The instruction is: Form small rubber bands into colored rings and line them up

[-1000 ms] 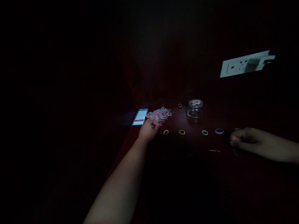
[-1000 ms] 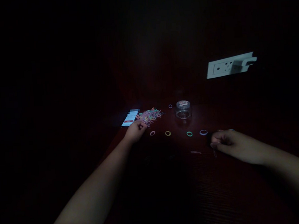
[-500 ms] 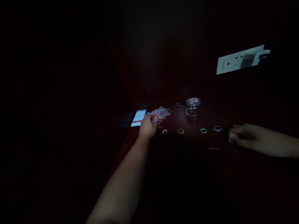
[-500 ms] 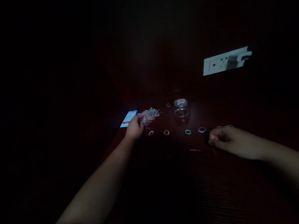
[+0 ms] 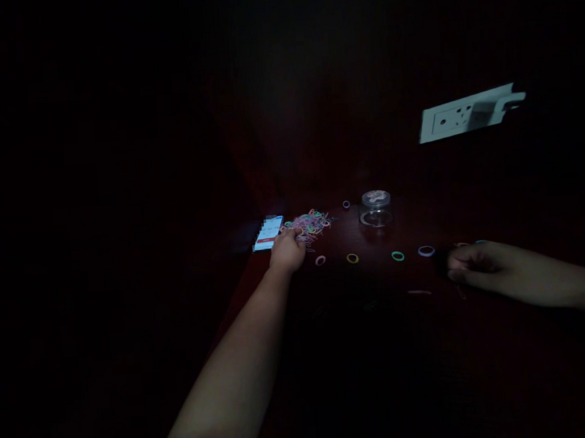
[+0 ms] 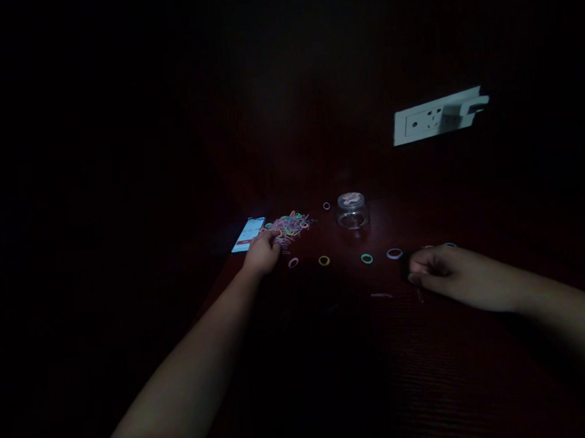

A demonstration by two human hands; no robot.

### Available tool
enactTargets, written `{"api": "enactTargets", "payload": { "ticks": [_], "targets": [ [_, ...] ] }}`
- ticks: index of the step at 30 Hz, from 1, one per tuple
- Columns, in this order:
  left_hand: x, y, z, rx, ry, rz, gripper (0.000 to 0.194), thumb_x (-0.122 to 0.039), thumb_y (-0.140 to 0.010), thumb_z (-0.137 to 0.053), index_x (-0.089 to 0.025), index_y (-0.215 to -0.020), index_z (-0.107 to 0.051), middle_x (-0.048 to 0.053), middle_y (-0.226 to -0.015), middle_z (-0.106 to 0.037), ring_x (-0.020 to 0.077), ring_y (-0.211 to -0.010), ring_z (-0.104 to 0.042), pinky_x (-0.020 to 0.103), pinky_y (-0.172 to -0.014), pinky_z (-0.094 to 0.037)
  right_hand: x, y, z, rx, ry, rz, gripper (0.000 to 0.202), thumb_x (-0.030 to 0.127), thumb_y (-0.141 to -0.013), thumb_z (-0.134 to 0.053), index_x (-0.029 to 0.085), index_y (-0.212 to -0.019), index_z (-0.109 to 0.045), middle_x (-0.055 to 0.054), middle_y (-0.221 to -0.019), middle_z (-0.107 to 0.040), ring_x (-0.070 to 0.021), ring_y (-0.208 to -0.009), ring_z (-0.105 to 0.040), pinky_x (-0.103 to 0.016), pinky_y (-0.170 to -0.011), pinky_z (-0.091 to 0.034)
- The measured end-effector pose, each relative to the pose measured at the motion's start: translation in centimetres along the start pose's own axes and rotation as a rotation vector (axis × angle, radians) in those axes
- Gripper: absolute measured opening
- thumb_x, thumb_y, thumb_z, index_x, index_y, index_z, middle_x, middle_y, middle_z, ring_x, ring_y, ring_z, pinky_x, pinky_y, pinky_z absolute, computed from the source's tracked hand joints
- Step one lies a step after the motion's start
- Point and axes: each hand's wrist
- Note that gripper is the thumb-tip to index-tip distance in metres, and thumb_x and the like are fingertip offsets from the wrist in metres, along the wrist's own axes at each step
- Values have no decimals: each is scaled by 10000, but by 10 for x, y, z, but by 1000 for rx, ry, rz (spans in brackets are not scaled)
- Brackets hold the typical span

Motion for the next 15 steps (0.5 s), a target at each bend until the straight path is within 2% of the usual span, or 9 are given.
{"api": "enactTargets", "payload": {
  "ticks": [5, 10, 15],
  "targets": [
    [-1, 0, 1, 5, -21, -5, 420, -185, -829, -532, -149, -1238, -620, 125, -1304, -596, 292, -1262, -497, 423, -1114, -361, 2, 1, 0, 1, 7, -3, 341, 492, -845, -545, 203, -680, -470, 1, -689, -498, -153, -640, -455, -282, -603, -388],
    [-8, 3, 7, -66, -32, -6, 408, -184, -889, -439, -164, -1257, -613, 98, -1346, -547, 260, -1262, -475, 387, -1132, -339, 4, 2, 1, 6, 9, -8, 333, 494, -851, -539, 200, -703, -491, 1, -695, -500, -154, -640, -457, -285, -608, -395],
    [-10, 3, 6, -7, -43, -10, 343, -202, -879, -479, -178, -1162, -672, 91, -1282, -602, 276, -1233, -495, 411, -1119, -354, 7, 2, 1, 8, 17, 5, 339, 498, -853, -533, 200, -699, -487, 3, -697, -496, -156, -645, -453, -288, -614, -395]
  ]
}}
Point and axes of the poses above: each hand's wrist, its own y-axis away from the middle knuckle, its own z-axis out of the back of the hand, x = y × z
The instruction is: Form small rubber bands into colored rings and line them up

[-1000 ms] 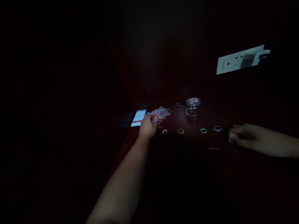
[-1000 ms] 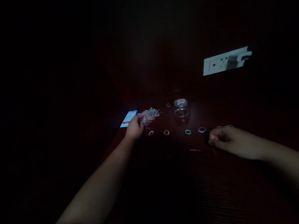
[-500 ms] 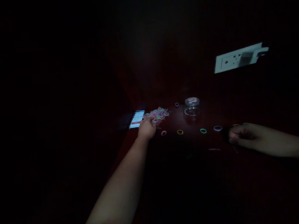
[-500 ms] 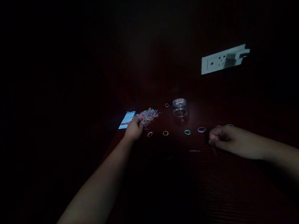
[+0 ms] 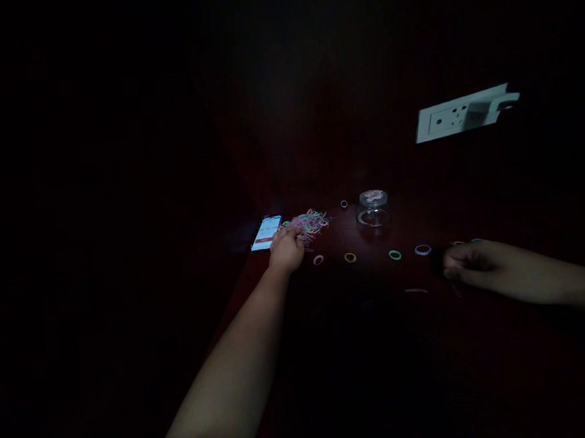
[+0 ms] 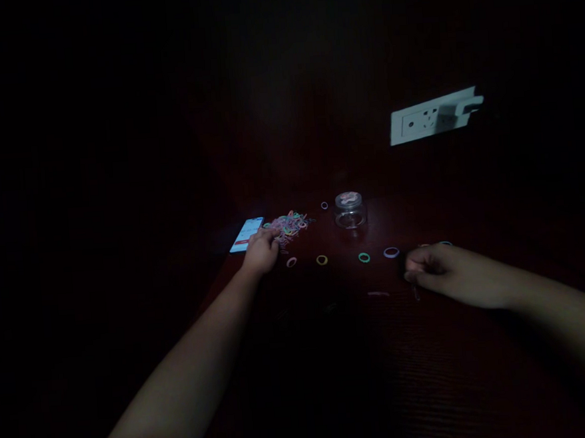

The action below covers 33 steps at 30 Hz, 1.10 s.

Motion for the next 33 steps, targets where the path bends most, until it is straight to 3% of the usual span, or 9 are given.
{"api": "enactTargets", "payload": {
  "ticks": [9, 22, 29, 33],
  "targets": [
    [7, -3, -6, 31, -11, 35, 387, -217, -898, -446, -149, -1228, -639, 113, -1330, -595, 296, -1255, -495, 444, -1096, -375, 3, 3, 0, 3, -14, 5, 342, 494, -845, -541, 205, -678, -469, 7, -682, -486, -156, -637, -445, -290, -602, -379],
    [1, -3, -3, -15, 18, -40, 347, -165, -885, -451, -151, -1149, -676, 103, -1259, -636, 266, -1213, -531, 403, -1109, -367, 2, 2, -1, -8, -22, -9, 339, 496, -835, -559, 198, -689, -488, 2, -679, -499, -152, -635, -442, -282, -603, -376],
    [6, -2, -7, -12, 18, 11, 312, -241, -868, -516, -156, -1107, -698, 137, -1150, -689, 308, -1119, -590, 464, -1024, -435, 2, 2, -1, -10, -28, -5, 344, 497, -848, -546, 197, -692, -479, 5, -680, -494, -147, -632, -441, -280, -601, -380],
    [8, -2, -8, -36, 41, 0, 287, -204, -847, -526, -176, -1065, -711, 121, -1151, -690, 303, -1125, -589, 473, -1045, -418, 3, 3, -1, -11, -30, 4, 339, 490, -844, -554, 199, -692, -466, 12, -671, -476, -143, -623, -425, -276, -590, -375]
  ]
}}
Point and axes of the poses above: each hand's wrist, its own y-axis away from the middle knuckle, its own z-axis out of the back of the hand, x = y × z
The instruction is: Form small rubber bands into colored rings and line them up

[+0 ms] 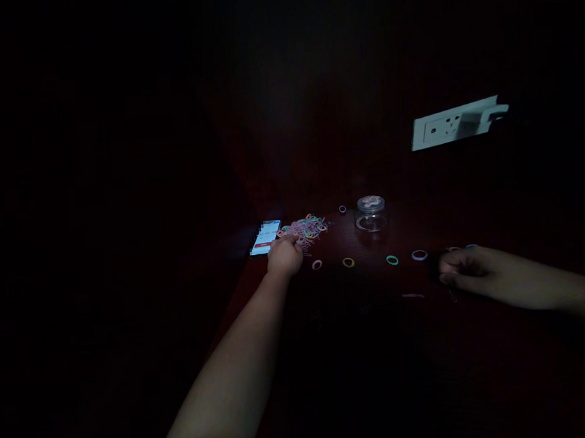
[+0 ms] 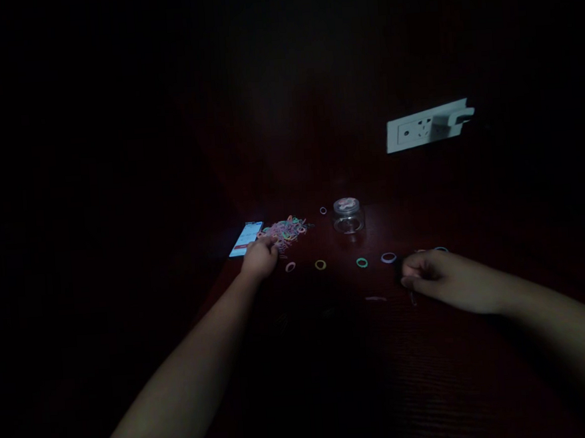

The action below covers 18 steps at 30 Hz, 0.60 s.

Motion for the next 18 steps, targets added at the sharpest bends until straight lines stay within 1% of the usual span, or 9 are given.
{"api": "enactTargets", "payload": {
  "ticks": [3, 6, 10, 12, 14, 18],
  "targets": [
    [-3, 0, 2, -35, 50, -39, 295, -147, -835, -509, -178, -1043, -716, 105, -1166, -683, 290, -1162, -569, 455, -1077, -398, 1, 0, 0, -4, 17, 5, 340, 488, -852, -544, 199, -691, -466, 7, -679, -484, -148, -635, -435, -282, -603, -379],
    [-7, 0, 6, -87, 126, -79, 300, -114, -835, -494, -180, -1031, -711, 87, -1156, -680, 254, -1163, -568, 413, -1090, -399, 1, 0, 0, -9, 25, 2, 343, 493, -848, -545, 200, -689, -467, 5, -681, -493, -151, -636, -443, -283, -602, -377],
    [-8, 1, 11, -165, 254, -94, 227, -151, -844, -542, -191, -1007, -695, 64, -1127, -677, 205, -1107, -601, 352, -1050, -444, -1, -1, 0, -16, 27, 11, 339, 486, -850, -541, 200, -686, -463, 9, -681, -480, -150, -635, -433, -284, -606, -375],
    [-6, 1, 11, -195, 317, -72, 178, -206, -856, -564, -194, -979, -692, 61, -1095, -685, 198, -1058, -626, 343, -1000, -480, -2, 0, -1, -17, 32, 15, 335, 479, -852, -541, 201, -685, -456, 11, -681, -471, -150, -637, -427, -285, -607, -373],
    [-3, 0, 9, -208, 375, -36, 159, -252, -863, -575, -186, -955, -687, 66, -1045, -698, 194, -976, -658, 334, -910, -526, -1, 0, 0, -13, 35, 21, 328, 473, -853, -541, 201, -689, -457, 12, -683, -470, -151, -642, -428, -285, -610, -372],
    [2, -2, 3, -188, 475, 25, 134, -278, -839, -613, -170, -902, -661, 58, -905, -716, 176, -800, -690, 299, -745, -558, 1, 1, 0, -14, 36, 19, 322, 469, -855, -536, 201, -691, -467, 11, -677, -474, -152, -639, -429, -286, -613, -369]
  ]
}}
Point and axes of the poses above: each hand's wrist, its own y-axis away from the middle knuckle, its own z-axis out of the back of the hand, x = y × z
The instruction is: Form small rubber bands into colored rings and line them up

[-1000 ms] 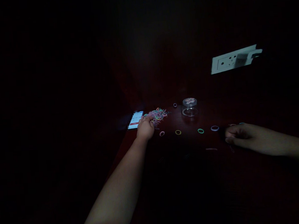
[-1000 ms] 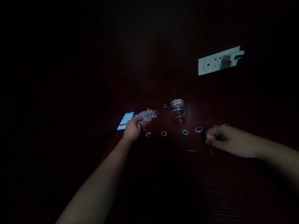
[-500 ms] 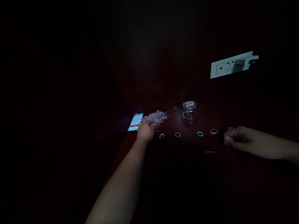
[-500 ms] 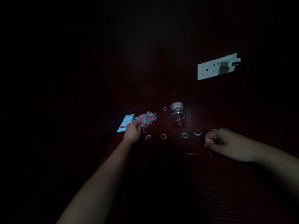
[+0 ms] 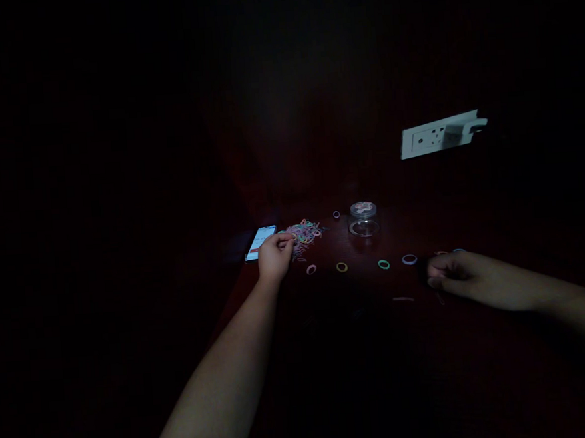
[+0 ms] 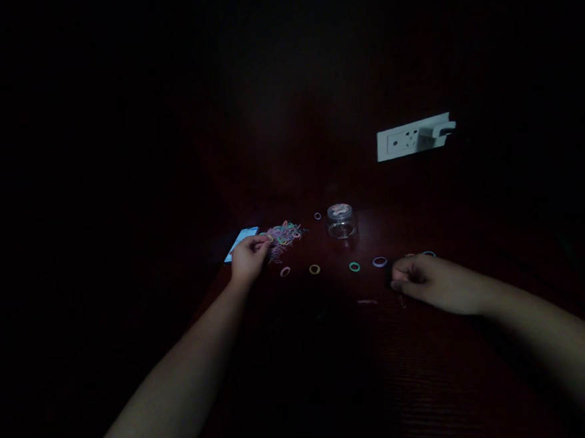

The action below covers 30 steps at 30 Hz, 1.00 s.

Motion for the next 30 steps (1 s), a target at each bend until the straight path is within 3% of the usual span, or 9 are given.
{"api": "enactTargets", "payload": {
  "ticks": [5, 16, 23, 30],
  "targets": [
    [3, 1, -4, 23, 77, 27, 122, -264, -793, -661, -179, -854, -599, 7, -746, -676, 146, -659, -662, 270, -657, -544, 3, 0, 0, -14, -6, 2, 325, 477, -843, -544, 199, -686, -487, 9, -669, -481, -152, -631, -429, -286, -602, -363],
    [-4, 0, 0, -79, 175, -74, 175, -296, -851, -604, -174, -976, -621, 38, -865, -639, 122, -765, -621, 230, -708, -527, -1, -1, 0, -13, 10, 16, 322, 467, -853, -541, 201, -689, -463, 15, -667, -470, -145, -629, -429, -278, -599, -368],
    [-11, 6, 9, -130, 273, -19, 237, -357, -838, -629, -165, -962, -567, 25, -779, -648, 120, -677, -636, 230, -648, -514, -2, -2, -2, -40, -10, 37, 315, 461, -851, -537, 202, -684, -471, 26, -649, -468, -132, -609, -424, -261, -584, -364],
    [-18, 11, 21, -180, 314, -30, 233, -361, -834, -637, -164, -907, -537, 49, -840, -667, 144, -761, -654, 230, -649, -500, -3, -2, -3, -74, -21, 44, 314, 455, -839, -541, 202, -667, -470, 34, -628, -466, -123, -586, -429, -253, -567, -358]
  ]
}}
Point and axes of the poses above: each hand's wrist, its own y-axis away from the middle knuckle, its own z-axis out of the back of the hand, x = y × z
